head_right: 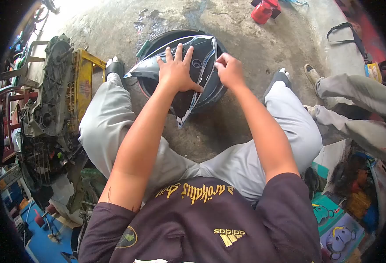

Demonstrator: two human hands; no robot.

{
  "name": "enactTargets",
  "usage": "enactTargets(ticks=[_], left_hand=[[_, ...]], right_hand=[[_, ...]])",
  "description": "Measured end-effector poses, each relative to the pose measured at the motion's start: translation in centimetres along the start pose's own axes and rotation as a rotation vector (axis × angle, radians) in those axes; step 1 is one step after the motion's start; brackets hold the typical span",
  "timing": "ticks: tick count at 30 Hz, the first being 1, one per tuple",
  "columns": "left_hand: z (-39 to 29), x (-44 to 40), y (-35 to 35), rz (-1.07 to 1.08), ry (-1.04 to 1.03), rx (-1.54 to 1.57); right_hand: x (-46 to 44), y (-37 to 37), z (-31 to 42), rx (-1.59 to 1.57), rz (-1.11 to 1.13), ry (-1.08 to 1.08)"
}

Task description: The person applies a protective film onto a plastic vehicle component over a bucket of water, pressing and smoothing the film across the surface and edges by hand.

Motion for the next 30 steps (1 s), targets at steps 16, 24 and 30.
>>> enactTargets(ticks=[16, 24, 30], left_hand=[[0.2, 0.0, -0.2, -0.027, -0.020, 0.022], [0.2, -0.1, 0.0, -0.051, -0.031, 0.032], [0.3, -0.1, -0.3, -0.068, -0.049, 0.042]], right_hand=[[-1.1, 0.0, 0.7, -0.009, 0.232, 0.032], [-2.4, -0.5, 0.6, 0.031, 0.265, 0.020], [-0.8, -1.3, 0.8, -0.210, 0.535, 0.024]])
Point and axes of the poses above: each hand's wrist, its own x-axis away from the middle knuckle, its own y-axis out of the back of the hand, z = x × y, the point moved 5 cm from there along -x, towards the middle knuckle, and after that the axes turned 7 degrees about x, right-handed, at the moved point
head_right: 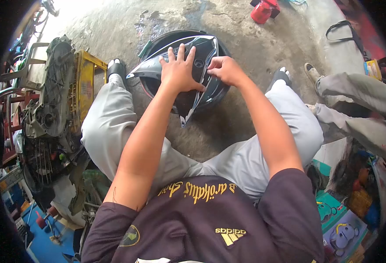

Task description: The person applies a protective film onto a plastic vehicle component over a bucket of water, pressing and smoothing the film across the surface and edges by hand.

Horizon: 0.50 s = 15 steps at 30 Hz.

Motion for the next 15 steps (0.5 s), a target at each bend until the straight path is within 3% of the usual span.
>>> enactTargets(ticks=[5, 9, 13, 15], left_hand=[[0.8, -0.3, 0.2, 0.127, -0.069, 0.087], [1.9, -1.2, -0.7, 0.132, -0.086, 0.198], [2.3, -1.4, -1.4, 0.130, -0.067, 0.292], [2.1, -1.5, -1.1, 0.099, -0.066, 0.248]], right_hand=[[-0.8, 1.5, -0.6, 0.093, -0.204, -0.042], [1.5, -2.5, -0.5, -0.024, 0.118, 0.003], [1.0, -0.7, -1.0, -0.095, -0.119, -0.066], [1.8, -1.6, -0.7, -0.113, -0.114, -0.073]])
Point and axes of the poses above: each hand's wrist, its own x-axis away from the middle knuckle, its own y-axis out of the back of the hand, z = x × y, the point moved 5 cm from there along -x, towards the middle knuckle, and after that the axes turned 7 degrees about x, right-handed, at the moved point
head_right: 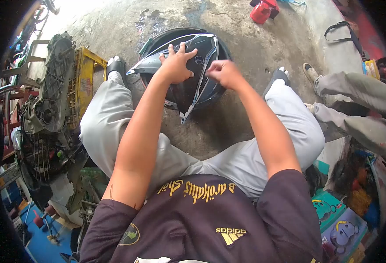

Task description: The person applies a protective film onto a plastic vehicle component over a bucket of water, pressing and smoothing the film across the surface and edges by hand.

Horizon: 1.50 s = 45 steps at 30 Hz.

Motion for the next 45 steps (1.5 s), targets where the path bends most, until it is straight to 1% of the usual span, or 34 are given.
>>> enactTargets(ticks=[2, 4, 6, 8, 10, 11, 12, 14, 16, 18, 20, 21, 22, 24, 25, 26, 28, 29, 31, 32, 34, 35, 36, 37, 38, 40, 41, 42, 44, 45], left_hand=[[0.0, 0.0, 0.1, 0.000, 0.001, -0.002], [0.0, 0.0, 0.2, 0.017, 0.001, 0.013], [-0.1, -0.1, 0.1, 0.002, 0.011, -0.009], [0.1, 0.3, 0.7, -0.008, 0.021, -0.041], [0.3, 0.5, 1.4, 0.009, 0.026, -0.070], [0.2, 0.6, 1.8, 0.008, 0.021, -0.071], [0.1, 0.7, 2.0, 0.015, 0.031, -0.084], [0.2, 0.7, 2.0, 0.022, 0.044, -0.095], [0.3, 0.8, 1.7, 0.002, 0.029, -0.114], [0.5, 0.8, 1.5, -0.006, 0.029, -0.122], [0.6, 0.9, 1.4, -0.016, 0.020, -0.109], [0.6, 0.8, 1.4, -0.013, 0.026, -0.116], [0.4, 0.8, 1.6, -0.022, 0.029, -0.115], [-0.1, 0.8, 1.7, 0.044, 0.058, -0.145], [-0.3, 0.9, 1.9, 0.053, 0.072, -0.152], [-0.3, 0.8, 1.6, 0.056, 0.072, -0.159], [-0.5, 0.8, 1.7, 0.057, 0.069, -0.193], [-1.0, 0.7, 2.0, 0.059, 0.062, -0.203], [-1.7, 0.3, 2.5, 0.176, 0.126, -0.260], [-2.1, -0.1, 2.9, 0.163, 0.125, -0.264], [-2.4, -0.3, 2.4, 0.263, 0.083, -0.388], [-2.4, -0.2, 2.4, 0.267, 0.029, -0.423], [-1.4, -0.2, 2.1, 0.208, -0.068, -0.467], [-1.9, 0.3, 2.8, 0.248, -0.055, -0.539], [-2.4, 1.1, 3.8, 0.291, -0.037, -0.615], [-2.5, 1.5, 4.3, 0.267, -0.065, -0.705], [-2.8, 1.8, 4.6, 0.252, -0.099, -0.776], [-2.8, 2.0, 5.0, 0.249, -0.096, -0.783], [-3.3, 2.5, 6.0, 0.275, -0.031, -0.772], [-3.5, 2.9, 6.1, 0.330, 0.021, -0.779]], right_hand=[[1.8, -2.3, 0.9, 0.086, 0.231, 0.056], [1.3, -1.6, 0.9, 0.137, 0.195, 0.046], [-0.6, 0.7, -0.7, 0.068, -0.076, 0.048], [-0.4, 0.6, 0.2, 0.028, -0.079, 0.026], [1.1, -1.7, 1.2, 0.106, 0.200, 0.091], [1.7, -2.2, 1.6, 0.153, 0.257, 0.032], [1.2, -1.7, 1.5, 0.157, 0.253, 0.032], [-1.1, 0.2, 1.6, 0.356, 0.189, 0.184], [-3.6, 2.5, 0.9, 0.195, -0.019, 0.081], [-4.0, 3.0, -0.4, 0.101, -0.100, 0.000], [-2.4, 0.6, 1.0, 0.159, 0.078, 0.107], [-1.4, -0.2, 1.8, 0.261, 0.256, 0.084], [-1.9, 0.0, 1.9, 0.267, 0.258, 0.092], [-3.0, 0.5, 1.5, 0.252, 0.220, 0.038], [-4.5, 1.6, 0.2, 0.197, 0.094, 0.090], [-5.1, 2.7, -0.4, 0.100, -0.080, 0.089], [-5.7, 4.0, -0.9, 0.070, -0.287, -0.035], [-5.0, 2.9, -0.1, 0.168, -0.158, 0.060], [-2.7, 0.8, 1.9, 0.410, 0.128, 0.223], [-1.9, 0.2, 2.5, 0.343, 0.224, 0.031], [-2.9, 1.2, 1.3, 0.278, 0.094, 0.052], [-3.5, 0.9, 0.7, 0.264, 0.084, 0.055], [-3.9, 2.3, 0.1, 0.345, -0.185, 0.014], [-3.6, 4.1, 0.7, 0.425, -0.454, -0.022], [-3.4, 4.4, 1.0, 0.416, -0.460, -0.014], [-2.7, 4.7, 2.2, 0.557, -0.460, -0.023], [-1.9, 4.4, 2.9, 0.380, -0.323, -0.063], [-1.1, 4.2, 3.2, 0.375, -0.326, -0.056], [-0.2, 2.1, 3.3, 0.200, 0.034, 0.005], [0.2, 1.3, 3.2, 0.185, 0.088, -0.027]])
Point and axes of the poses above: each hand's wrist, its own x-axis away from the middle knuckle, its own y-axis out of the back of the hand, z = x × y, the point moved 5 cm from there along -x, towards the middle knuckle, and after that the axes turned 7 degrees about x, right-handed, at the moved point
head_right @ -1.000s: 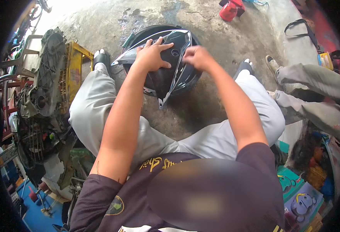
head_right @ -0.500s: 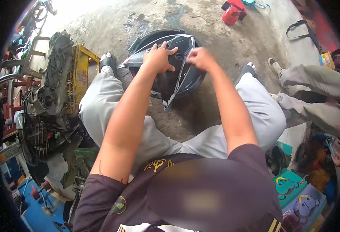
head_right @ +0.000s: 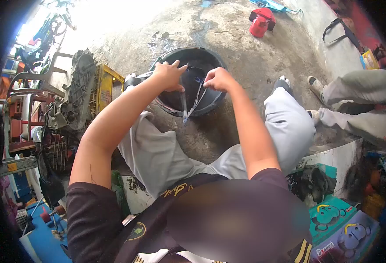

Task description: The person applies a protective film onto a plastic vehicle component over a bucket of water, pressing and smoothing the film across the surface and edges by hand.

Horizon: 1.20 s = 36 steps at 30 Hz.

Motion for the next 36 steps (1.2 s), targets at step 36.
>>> enactTargets(ticks=[36], left_hand=[[1.0, -1.2, -5.3, -0.028, -0.100, 0.534]], right_hand=[[5.2, 8.3, 3.3, 0.298, 0.084, 0.122]])
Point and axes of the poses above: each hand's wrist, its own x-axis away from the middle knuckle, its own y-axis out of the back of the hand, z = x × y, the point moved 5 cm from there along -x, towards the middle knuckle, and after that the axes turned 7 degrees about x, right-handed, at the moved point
